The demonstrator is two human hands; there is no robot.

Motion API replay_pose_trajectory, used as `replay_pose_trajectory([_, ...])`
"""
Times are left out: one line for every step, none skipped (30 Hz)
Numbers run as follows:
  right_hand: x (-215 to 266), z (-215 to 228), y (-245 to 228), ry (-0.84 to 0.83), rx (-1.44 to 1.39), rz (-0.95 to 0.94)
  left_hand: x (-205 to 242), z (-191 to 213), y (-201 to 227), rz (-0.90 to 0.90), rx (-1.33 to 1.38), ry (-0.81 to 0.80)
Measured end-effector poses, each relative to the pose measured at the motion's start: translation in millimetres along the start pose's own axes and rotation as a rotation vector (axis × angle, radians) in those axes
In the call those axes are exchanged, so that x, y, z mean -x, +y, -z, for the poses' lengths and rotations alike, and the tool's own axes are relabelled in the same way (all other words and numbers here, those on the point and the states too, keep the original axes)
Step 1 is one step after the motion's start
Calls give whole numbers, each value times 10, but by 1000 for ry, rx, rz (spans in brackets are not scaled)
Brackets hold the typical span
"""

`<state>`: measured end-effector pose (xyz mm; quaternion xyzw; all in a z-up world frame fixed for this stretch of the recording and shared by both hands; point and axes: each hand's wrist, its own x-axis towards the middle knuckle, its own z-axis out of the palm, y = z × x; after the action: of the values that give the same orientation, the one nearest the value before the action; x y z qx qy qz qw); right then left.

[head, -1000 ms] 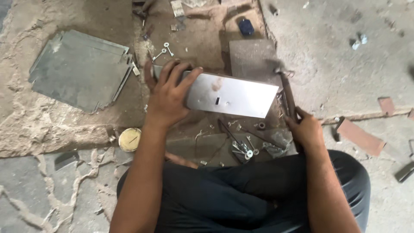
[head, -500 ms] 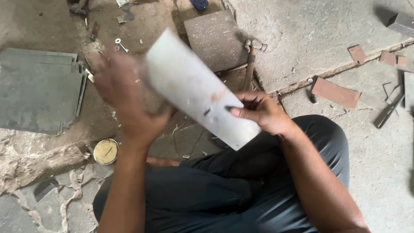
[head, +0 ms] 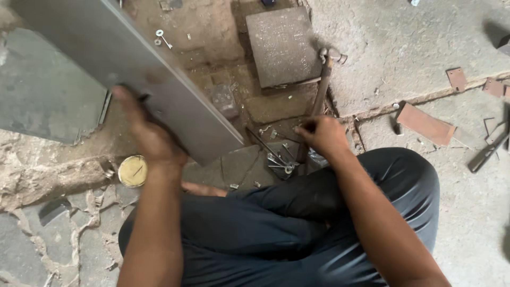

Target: The person sits on the floor and assembles a lock mechanism into a metal box. They use a hammer and a punch to create holes in the metal, then insert the lock and secure it with screws using a screwdriver.

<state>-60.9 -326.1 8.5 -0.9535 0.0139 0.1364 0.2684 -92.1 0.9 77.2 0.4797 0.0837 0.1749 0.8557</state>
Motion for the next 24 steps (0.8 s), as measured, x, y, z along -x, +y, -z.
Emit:
replay_pose_trajectory([-24, -142, 72, -20, 64, 39, -24, 60, 56, -19, 29, 0])
replay_pose_trajectory([-33, -275, 117, -42, 127, 79, -42, 107, 91, -37, 57, 0])
replay_pose_trajectory([-63, -365, 130, -82, 184, 140, -63, 141, 115, -53, 51, -14])
replay_pose_trajectory([-94, -418, 128, -122, 241, 202, -82, 175, 134, -69, 45, -27])
replay_pose_trajectory([-72, -469, 129, -170, 296, 259, -83, 212, 139, -79, 37, -38])
replay_pose_trajectory([-62, -443, 156, -179, 396, 157, -81, 239, 126, -89, 47, -21])
replay_pose_trajectory([-52, -416, 178, -187, 492, 52, -100, 260, 114, -96, 55, -8])
replay_pose_trajectory([-30, -367, 217, -192, 588, -55, -117, 282, 107, -103, 63, 6])
replay_pose_trajectory([-41, -266, 275, -178, 550, -73, -141, 285, 88, -143, 7, 12])
replay_pose_trajectory([-34, -207, 330, -164, 512, -91, -164, 283, 68, -183, -50, 19])
replay_pose_trajectory([-30, -163, 396, -155, 475, -108, -158, 299, 52, -218, -109, 32])
replay_pose_trajectory([-30, -180, 442, -169, 417, -77, -156, 303, 32, -186, -69, 15])
replay_pose_trajectory([-31, -239, 473, -181, 352, -46, -155, 299, 20, -155, -32, -6])
replay_pose_trajectory([-47, -312, 493, -193, 288, -15, -144, 295, 15, -125, 5, -27])
replay_pose_trajectory([-45, -427, 496, -206, 311, -21, -140, 278, 13, -129, 18, -33])
replay_pose_trajectory([-50, -510, 501, -220, 335, -27, -120, 248, 4, -133, 30, -39])
replay_pose_trajectory([-80, -590, 477, -229, 354, -28, -128, 218, 13, -143, 39, -48])
replay_pose_trajectory([-102, -638, 458, -258, 366, -18, -112, 184, 14, -137, -70, -11])
replay_pose_trajectory([-135, -676, 422, -289, 379, -2, -84, 166, 20, -135, -179, 32])
replay_pose_trajectory([-162, -706, 384, -320, 393, 14, -83, 157, 36, -133, -288, 76])
replay_pose_trajectory([-145, -708, 382, -316, 395, 43, -42, 151, 31, -168, -353, 59])
replay_pose_trajectory([-125, -707, 377, -312, 396, 71, -8, 148, 30, -202, -419, 42])
replay_pose_trajectory([-144, -674, 366, -306, 398, 95, 2, 138, 34, -235, -483, 21])
replay_pose_trajectory([-167, -641, 345, -305, 427, 123, 13, 126, 41, -252, -494, 17])
